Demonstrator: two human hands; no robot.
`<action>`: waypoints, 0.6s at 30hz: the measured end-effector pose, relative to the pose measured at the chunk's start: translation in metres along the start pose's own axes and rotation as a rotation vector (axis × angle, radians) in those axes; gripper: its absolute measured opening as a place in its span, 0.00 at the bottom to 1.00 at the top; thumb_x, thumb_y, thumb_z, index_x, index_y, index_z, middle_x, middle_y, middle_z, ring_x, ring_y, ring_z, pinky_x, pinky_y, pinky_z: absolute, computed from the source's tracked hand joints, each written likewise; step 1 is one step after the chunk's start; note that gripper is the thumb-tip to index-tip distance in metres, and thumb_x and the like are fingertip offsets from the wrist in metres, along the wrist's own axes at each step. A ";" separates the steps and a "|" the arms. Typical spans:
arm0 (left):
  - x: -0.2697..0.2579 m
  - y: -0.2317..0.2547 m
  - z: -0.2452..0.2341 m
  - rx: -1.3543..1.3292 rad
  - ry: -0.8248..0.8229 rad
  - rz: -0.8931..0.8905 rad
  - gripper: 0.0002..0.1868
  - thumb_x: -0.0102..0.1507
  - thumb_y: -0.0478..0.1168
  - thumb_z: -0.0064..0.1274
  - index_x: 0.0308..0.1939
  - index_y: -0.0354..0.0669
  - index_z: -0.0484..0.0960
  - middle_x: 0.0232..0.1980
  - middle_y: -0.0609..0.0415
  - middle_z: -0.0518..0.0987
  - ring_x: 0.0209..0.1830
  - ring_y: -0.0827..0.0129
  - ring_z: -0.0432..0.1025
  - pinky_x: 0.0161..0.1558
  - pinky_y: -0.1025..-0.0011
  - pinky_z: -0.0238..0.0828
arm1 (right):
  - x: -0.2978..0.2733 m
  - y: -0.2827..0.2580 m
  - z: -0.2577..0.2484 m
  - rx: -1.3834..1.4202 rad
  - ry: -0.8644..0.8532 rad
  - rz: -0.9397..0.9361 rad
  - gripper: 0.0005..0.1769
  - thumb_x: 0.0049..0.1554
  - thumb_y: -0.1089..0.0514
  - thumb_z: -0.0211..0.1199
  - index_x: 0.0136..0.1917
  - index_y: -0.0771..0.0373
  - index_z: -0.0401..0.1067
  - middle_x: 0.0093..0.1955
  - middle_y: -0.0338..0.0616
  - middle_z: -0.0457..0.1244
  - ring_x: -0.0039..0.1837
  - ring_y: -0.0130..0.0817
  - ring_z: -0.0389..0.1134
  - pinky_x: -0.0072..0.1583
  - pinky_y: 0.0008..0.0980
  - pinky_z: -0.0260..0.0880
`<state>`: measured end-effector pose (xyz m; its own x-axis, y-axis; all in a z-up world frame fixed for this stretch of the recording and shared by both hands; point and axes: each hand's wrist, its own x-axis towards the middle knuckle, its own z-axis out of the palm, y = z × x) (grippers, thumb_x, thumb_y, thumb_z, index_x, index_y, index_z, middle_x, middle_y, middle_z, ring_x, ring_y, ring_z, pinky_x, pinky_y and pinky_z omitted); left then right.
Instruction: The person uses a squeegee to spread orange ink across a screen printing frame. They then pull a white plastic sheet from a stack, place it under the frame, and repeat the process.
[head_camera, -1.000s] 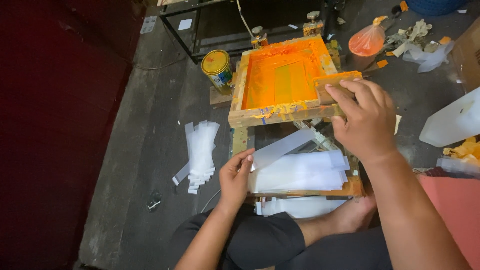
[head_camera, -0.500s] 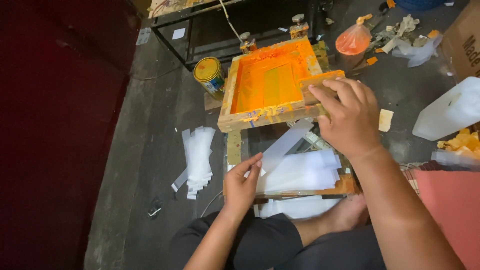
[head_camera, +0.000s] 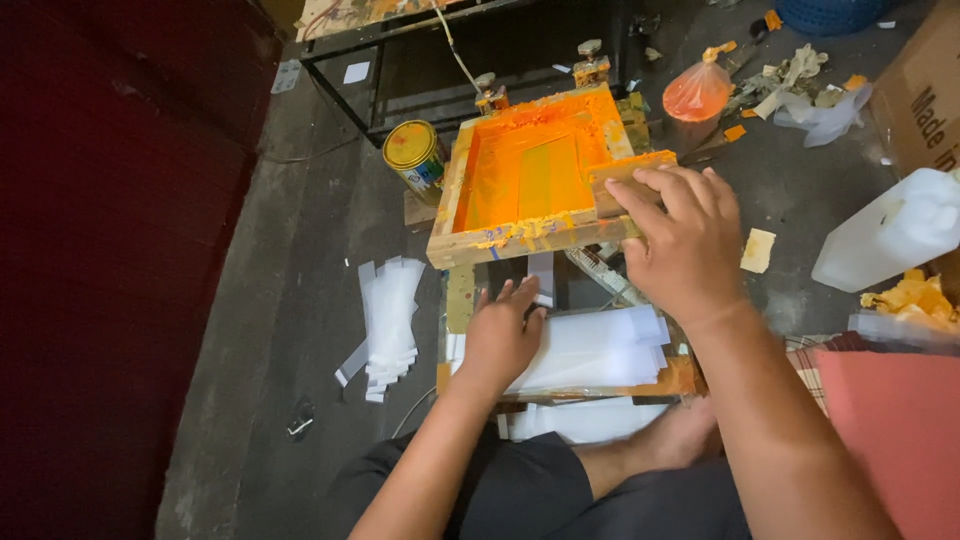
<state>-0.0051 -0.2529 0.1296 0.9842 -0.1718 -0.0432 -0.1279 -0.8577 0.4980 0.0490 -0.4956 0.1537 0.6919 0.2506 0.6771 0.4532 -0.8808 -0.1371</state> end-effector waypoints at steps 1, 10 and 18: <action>0.004 0.000 0.005 -0.001 0.002 -0.002 0.24 0.67 0.41 0.52 0.67 0.41 0.77 0.65 0.44 0.78 0.71 0.46 0.66 0.73 0.38 0.47 | 0.000 0.000 0.001 0.001 -0.001 -0.003 0.34 0.43 0.61 0.75 0.65 0.51 0.79 0.63 0.43 0.66 0.71 0.49 0.65 0.73 0.62 0.58; 0.032 0.008 0.043 0.449 -0.058 -0.018 0.29 0.68 0.53 0.42 0.67 0.41 0.76 0.66 0.44 0.77 0.73 0.52 0.66 0.77 0.43 0.37 | 0.000 0.000 0.000 -0.011 0.004 0.006 0.37 0.43 0.62 0.75 0.68 0.49 0.79 0.65 0.43 0.65 0.72 0.47 0.64 0.74 0.60 0.57; 0.038 -0.008 0.057 0.448 -0.102 -0.020 0.27 0.70 0.51 0.40 0.67 0.41 0.77 0.67 0.39 0.76 0.68 0.48 0.71 0.66 0.49 0.66 | 0.002 -0.002 -0.001 -0.017 -0.008 0.020 0.37 0.44 0.62 0.76 0.68 0.49 0.79 0.64 0.43 0.66 0.72 0.47 0.64 0.74 0.58 0.57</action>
<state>0.0264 -0.2803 0.0748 0.9729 -0.1804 -0.1449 -0.1713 -0.9825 0.0736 0.0489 -0.4942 0.1562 0.7056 0.2360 0.6682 0.4294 -0.8925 -0.1382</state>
